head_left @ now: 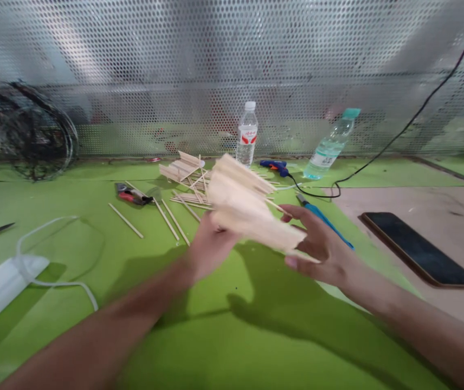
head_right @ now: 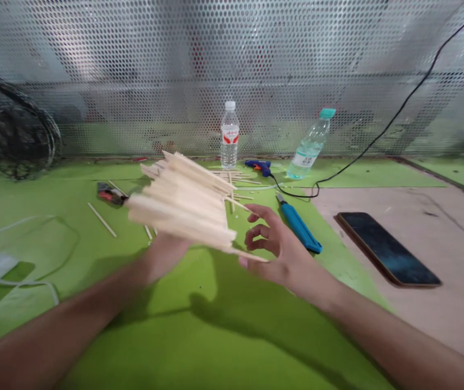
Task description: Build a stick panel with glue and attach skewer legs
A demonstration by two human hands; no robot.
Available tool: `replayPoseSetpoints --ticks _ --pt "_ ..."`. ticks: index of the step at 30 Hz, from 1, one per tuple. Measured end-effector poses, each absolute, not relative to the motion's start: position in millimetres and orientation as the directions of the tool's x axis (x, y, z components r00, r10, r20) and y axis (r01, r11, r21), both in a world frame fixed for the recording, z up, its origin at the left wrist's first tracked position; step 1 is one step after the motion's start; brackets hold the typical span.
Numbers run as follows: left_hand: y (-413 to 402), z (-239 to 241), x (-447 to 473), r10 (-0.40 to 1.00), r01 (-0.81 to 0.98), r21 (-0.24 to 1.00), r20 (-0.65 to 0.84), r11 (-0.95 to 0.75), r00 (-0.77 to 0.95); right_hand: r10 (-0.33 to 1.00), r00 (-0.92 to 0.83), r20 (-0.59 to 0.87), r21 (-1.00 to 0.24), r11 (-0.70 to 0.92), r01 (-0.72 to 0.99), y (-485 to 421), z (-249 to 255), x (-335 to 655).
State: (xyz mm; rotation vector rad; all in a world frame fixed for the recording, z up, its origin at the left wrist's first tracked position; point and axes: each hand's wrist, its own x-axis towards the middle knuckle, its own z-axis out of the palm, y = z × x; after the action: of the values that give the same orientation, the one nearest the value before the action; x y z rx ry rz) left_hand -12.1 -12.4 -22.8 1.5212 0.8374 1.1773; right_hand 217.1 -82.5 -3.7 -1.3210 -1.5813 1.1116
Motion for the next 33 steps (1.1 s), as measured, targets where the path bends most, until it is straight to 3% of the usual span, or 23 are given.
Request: replayPoseSetpoints --ticks 3,6,10,13,16,19,21,27,30,33 --pt "-11 -13 -4 0.88 -0.059 0.941 0.332 -0.332 0.341 0.993 -0.115 0.027 -0.999 0.03 0.028 -82 3 216" --pt "-14 -8 -7 0.879 -0.101 0.925 0.379 -0.366 0.29 0.995 -0.098 0.026 -0.982 0.008 -0.188 -83 12 215" --pt "-15 -9 -10 0.883 -0.127 0.917 0.398 -0.378 0.249 0.982 -0.187 -0.002 -0.956 -0.056 -0.287 -81 15 214" --pt "-15 -8 -11 0.884 -0.117 0.915 0.404 -0.387 0.236 0.981 -0.194 0.001 -0.987 -0.031 -0.158 -80 10 214" --pt "-15 -6 -11 0.891 -0.086 0.917 0.4 -0.39 0.216 0.99 -0.14 -0.005 -0.993 0.012 0.115 -81 3 215" --pt "-14 -8 -11 0.9 -0.074 0.916 0.402 -0.395 0.171 0.989 -0.14 -0.055 -0.914 0.007 0.405 -85 1 217" --pt "-14 -10 -10 0.902 -0.085 0.916 0.4 -0.391 0.161 0.982 -0.171 -0.075 -0.866 0.021 0.499 -88 2 217" --pt "-14 -10 -10 0.892 -0.088 0.909 0.417 -0.408 0.172 0.988 -0.134 -0.08 -0.939 -0.03 0.343 -86 1 215" --pt "-16 -6 -11 0.881 -0.047 0.899 0.437 -0.436 0.182 0.998 -0.069 -0.011 -0.975 0.005 0.222 -83 -2 216" --pt "-18 -6 -11 0.87 -0.03 0.89 0.451 -0.455 0.2 0.999 -0.035 0.036 -0.954 0.045 0.298 -83 -4 217"
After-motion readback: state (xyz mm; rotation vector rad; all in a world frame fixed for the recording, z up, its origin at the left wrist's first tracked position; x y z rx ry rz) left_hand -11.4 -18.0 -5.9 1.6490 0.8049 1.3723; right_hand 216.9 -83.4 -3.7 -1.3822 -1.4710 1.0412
